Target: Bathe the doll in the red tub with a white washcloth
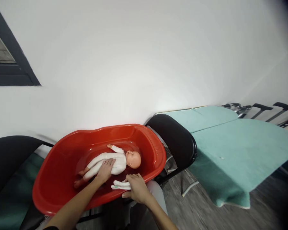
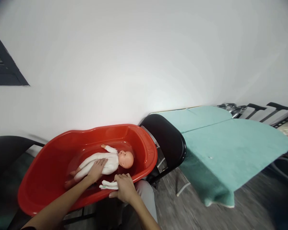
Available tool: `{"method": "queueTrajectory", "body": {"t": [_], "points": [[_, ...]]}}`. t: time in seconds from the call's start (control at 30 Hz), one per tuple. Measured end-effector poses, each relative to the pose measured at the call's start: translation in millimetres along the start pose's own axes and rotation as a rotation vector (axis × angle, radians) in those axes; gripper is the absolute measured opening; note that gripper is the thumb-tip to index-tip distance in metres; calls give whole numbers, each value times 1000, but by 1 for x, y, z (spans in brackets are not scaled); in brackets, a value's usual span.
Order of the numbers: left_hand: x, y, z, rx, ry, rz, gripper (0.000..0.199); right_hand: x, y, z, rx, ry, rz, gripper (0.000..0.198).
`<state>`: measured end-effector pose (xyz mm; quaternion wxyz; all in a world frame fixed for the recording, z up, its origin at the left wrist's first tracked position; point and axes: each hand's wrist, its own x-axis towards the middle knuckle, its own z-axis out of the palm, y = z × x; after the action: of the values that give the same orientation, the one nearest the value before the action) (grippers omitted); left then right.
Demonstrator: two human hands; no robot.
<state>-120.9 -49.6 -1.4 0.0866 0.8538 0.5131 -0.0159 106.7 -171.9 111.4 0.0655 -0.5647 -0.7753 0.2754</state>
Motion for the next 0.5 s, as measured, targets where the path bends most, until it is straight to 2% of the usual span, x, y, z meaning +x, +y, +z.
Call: {"method": "queueTrajectory", "body": {"t": [0.13,0.33,0.5], "points": [[1,7,12,61,-72,-18,89,1,0,3,26,37,11,55],[21,30,7,98,26,-174,75,1,0,7,36,46,74,57],[35,44,15,117,26,-279,79,2,4,10,37,54,95,56]]}}
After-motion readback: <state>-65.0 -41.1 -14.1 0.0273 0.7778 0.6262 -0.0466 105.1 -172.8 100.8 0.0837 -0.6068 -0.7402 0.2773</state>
